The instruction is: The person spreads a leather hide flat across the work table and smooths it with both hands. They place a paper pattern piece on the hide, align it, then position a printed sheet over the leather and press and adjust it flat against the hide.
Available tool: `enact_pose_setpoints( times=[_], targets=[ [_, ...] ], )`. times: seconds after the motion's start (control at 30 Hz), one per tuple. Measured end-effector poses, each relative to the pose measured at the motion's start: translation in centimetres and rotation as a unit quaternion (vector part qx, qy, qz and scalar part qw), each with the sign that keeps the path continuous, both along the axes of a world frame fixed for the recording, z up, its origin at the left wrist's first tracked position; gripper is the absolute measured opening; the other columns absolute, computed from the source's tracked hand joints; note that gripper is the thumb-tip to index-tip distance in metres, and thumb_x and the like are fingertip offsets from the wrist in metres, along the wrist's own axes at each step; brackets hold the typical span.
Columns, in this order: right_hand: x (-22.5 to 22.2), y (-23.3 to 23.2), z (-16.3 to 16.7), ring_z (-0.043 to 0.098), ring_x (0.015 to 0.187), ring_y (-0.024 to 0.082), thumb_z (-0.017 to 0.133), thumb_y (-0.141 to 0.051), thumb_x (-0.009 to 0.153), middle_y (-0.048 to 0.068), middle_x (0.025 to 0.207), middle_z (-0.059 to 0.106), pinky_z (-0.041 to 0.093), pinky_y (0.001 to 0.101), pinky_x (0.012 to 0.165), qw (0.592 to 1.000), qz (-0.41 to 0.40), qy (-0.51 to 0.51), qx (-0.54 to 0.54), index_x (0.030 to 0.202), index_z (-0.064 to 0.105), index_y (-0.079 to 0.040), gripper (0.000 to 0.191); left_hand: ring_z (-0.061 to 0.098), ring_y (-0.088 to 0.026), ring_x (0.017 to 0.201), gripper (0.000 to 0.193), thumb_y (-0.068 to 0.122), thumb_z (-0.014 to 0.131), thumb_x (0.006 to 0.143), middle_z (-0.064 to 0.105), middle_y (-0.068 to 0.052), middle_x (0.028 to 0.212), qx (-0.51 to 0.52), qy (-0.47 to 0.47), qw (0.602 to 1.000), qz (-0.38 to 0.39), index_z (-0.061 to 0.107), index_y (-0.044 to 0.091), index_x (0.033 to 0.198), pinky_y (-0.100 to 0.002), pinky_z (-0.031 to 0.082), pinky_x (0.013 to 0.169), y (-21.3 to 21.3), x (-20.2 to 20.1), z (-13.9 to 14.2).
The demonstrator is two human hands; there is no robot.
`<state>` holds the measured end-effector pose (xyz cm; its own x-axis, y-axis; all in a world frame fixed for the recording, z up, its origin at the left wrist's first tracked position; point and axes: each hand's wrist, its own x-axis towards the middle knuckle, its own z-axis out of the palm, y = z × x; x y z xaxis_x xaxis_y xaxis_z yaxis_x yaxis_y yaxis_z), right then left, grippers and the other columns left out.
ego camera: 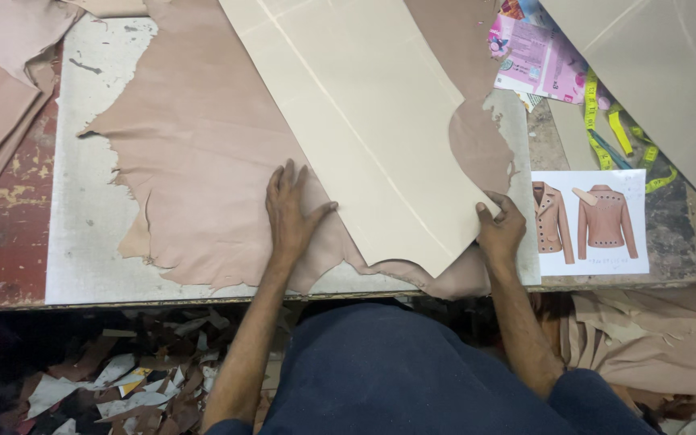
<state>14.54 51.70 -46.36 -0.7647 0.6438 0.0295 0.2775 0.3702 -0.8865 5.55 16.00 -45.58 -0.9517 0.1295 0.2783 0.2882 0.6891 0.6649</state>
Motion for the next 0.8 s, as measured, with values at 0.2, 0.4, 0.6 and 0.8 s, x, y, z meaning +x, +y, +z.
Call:
enact_pose_setpoints(
  times=[0.2, 0.4, 0.6, 0.8],
  targets=[
    [-0.2, -0.2, 0.1, 0.058, 0.053, 0.01, 0.073, -0.009, 0.097, 0.007, 0.074, 0.068, 0.042, 0.0266, 0.045, 1.0, 0.008, -0.013, -0.016, 0.128, 0.068, 0.001, 0.033, 0.031, -0.041, 0.147, 0.094, 0.036, 0.094, 0.068, 0.04, -0.023, 0.16, -0.019, 0.02, 0.999, -0.018, 0.054, -0.002, 0.143, -0.059, 0.021, 0.123, 0.8, -2.6, -1.0],
    [3.1, -1.6, -0.1, 0.07, 0.089, 0.017, 0.068, -0.008, 0.1, 0.02, 0.114, 0.067, 0.059, 0.0259, 0.061, 0.996, 0.053, 0.063, -0.035, 0.156, 0.026, 0.003, 0.071, 0.031, -0.042, 0.15, 0.089, 0.041, 0.091, 0.078, 0.04, -0.023, 0.162, -0.044, 0.036, 0.998, -0.034, 0.055, -0.002, 0.147, -0.06, 0.018, 0.126, 1.1, -2.2, -1.5],
    [7.8, -7.1, 1.3, 0.074, 0.086, 0.021, 0.065, -0.011, 0.099, 0.022, 0.122, 0.064, 0.064, 0.0303, 0.064, 0.99, 0.114, 0.033, 0.071, 0.151, 0.04, -0.001, 0.059, 0.024, -0.042, 0.155, 0.083, 0.042, 0.089, 0.08, 0.036, -0.021, 0.166, -0.063, 0.011, 0.997, -0.044, 0.059, 0.003, 0.147, -0.061, 0.013, 0.126, 1.7, -2.1, -1.3],
    [7.7, -9.3, 4.9, 0.073, 0.082, 0.023, 0.067, -0.011, 0.103, 0.02, 0.113, 0.067, 0.064, 0.0282, 0.059, 0.905, 0.258, 0.101, 0.322, 0.145, 0.051, 0.002, 0.047, 0.019, -0.04, 0.158, 0.08, 0.044, 0.087, 0.083, 0.033, -0.02, 0.169, -0.074, -0.02, 0.995, -0.062, 0.059, 0.006, 0.148, -0.062, 0.007, 0.127, 2.0, -2.4, -1.5]
  ],
)
